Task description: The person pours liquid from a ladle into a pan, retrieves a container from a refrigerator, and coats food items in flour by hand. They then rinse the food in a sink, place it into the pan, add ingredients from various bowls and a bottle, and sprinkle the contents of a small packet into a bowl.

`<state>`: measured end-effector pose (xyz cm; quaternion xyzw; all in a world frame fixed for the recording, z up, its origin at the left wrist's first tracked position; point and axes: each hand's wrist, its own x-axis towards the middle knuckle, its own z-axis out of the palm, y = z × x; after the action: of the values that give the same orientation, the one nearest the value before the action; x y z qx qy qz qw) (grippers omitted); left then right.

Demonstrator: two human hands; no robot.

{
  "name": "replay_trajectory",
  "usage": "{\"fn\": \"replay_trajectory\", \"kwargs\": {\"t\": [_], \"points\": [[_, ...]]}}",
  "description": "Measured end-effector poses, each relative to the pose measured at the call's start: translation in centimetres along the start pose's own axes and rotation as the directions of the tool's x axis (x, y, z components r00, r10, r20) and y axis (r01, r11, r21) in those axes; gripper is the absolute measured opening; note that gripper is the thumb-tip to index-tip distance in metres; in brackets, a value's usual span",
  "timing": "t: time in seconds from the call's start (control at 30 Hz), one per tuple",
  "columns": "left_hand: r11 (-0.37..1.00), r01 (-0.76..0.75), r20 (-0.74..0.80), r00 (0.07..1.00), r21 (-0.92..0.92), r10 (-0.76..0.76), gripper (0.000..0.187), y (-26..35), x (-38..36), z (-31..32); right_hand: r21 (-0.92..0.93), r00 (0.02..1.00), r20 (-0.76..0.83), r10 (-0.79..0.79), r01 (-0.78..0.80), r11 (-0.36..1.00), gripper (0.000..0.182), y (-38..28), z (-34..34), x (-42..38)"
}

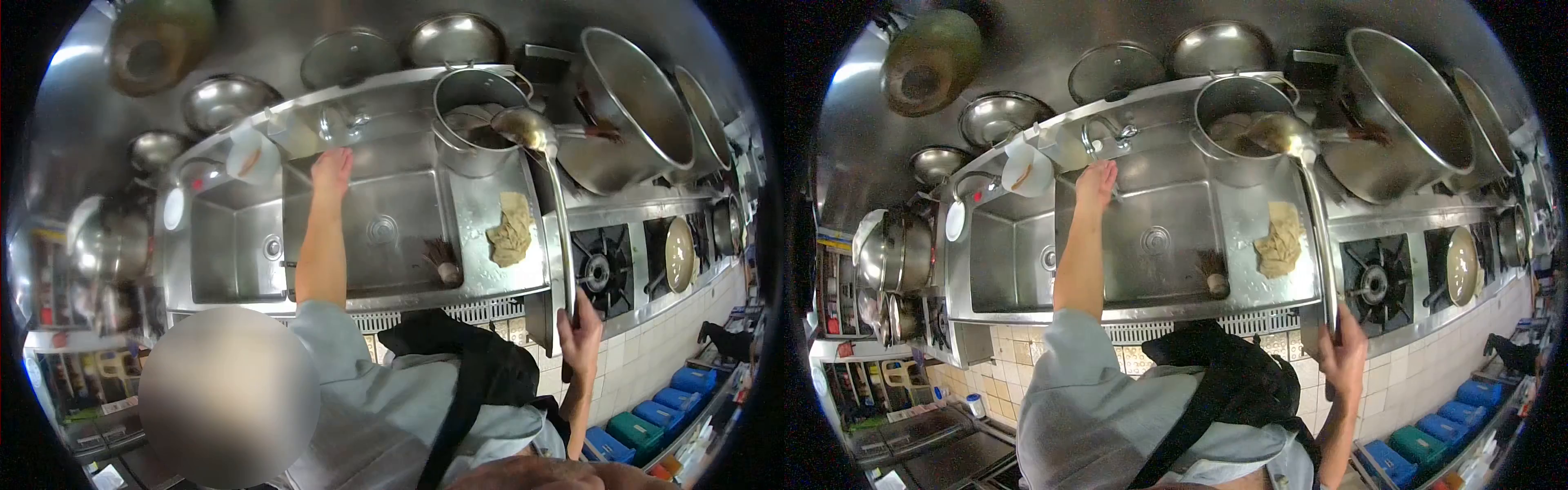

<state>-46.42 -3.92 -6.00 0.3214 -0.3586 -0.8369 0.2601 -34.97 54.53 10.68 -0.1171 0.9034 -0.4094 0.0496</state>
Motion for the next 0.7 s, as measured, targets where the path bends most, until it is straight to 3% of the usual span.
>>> {"fn": "replay_trajectory", "kwargs": {"t": [0.03, 0.1, 0.17, 0.27, 0.3, 0.37, 0.43, 0.47, 0.57, 0.6, 0.63, 0.67, 0.7], "points": [[1.0, 0.009, -0.009, 1.0, -0.001, -0.009, 0.029, -0.1, 1.5, -0.1, -0.049, 0.999, 0.013, 0.046, -0.045, 0.998, 0.042, -1.4, 0.5, 2.2], [0.995, 0.047, 0.019, 0.999, -0.088, -0.045, 0.03, -0.8, 4.7, 0.2, -0.061, 0.999, -0.024, -0.034, 0.033, 0.998, 0.043, -2.3, 2.1, 6.4], [0.99, 0.135, 0.036, 0.99, -0.033, -0.134, 0.032, -2.5, 7.6, 0.6, -0.152, 0.993, -0.042, -0.113, 0.105, 0.983, 0.043, -2.1, 3.2, 9.7], [0.97, 0.24, 0.109, 0.964, 0.022, -0.241, 0.046, -5.8, 11.8, 0.6, -0.246, 0.985, 0.133, 0.111, -0.075, 0.966, 0.043, -6.2, 2.7, 14.7], [0.95, 0.301, 0.116, 0.95, -0.086, -0.291, 0.054, -6.0, 11.9, 1.3, -0.271, 0.99, 0.126, 0.055, -0.019, 0.962, 0.047, -4.8, 3.3, 15.9], [0.966, 0.254, 0.156, 0.957, -0.048, -0.244, 0.06, -7.8, 13.8, 2.3, -0.254, 0.98, 0.189, 0.057, -0.008, 0.967, 0.05, -5.2, 3.7, 18.7], [0.943, 0.276, 0.152, 0.956, -0.188, -0.25, 0.064, -9.4, 15.9, 2.5, -0.293, 0.953, 0.276, 0.121, -0.036, 0.955, 0.056, -7.3, 3.4, 21.0], [0.961, 0.225, 0.153, 0.968, -0.161, -0.201, 0.063, -9.7, 16.0, 2.9, -0.249, 0.955, 0.292, 0.044, 0.031, 0.968, 0.058, -7.4, 3.1, 21.8], [0.992, 0.125, 0.034, 0.991, 0.011, -0.126, 0.067, -9.2, 14.1, 4.8, -0.194, 0.95, 0.295, -0.105, 0.167, 0.967, 0.059, -8.3, 1.6, 23.2], [0.989, 0.144, 0.051, 0.988, 0.027, -0.145, 0.067, -8.5, 13.3, 5.9, -0.214, 0.955, 0.29, -0.062, 0.128, 0.968, 0.058, -9.1, 0.8, 23.3], [0.977, 0.208, -0.044, 0.978, 0.052, -0.206, 0.074, -7.6, 12.5, 6.7, -0.205, 0.946, 0.323, 0.016, 0.054, 0.977, 0.054, -10.2, -0.5, 22.9], [0.962, 0.265, -0.142, 0.957, 0.067, -0.253, 0.08, -7.2, 12.1, 7.1, -0.172, 0.961, 0.273, -0.043, 0.093, 0.981, 0.049, -10.5, -1.2, 22.0], [0.961, 0.266, -0.13, 0.958, 0.072, -0.256, 0.08, -7.3, 12.1, 6.9, -0.146, 0.971, 0.215, -0.105, 0.138, 0.98, 0.044, -10.3, -2.0, 20.9]]}}
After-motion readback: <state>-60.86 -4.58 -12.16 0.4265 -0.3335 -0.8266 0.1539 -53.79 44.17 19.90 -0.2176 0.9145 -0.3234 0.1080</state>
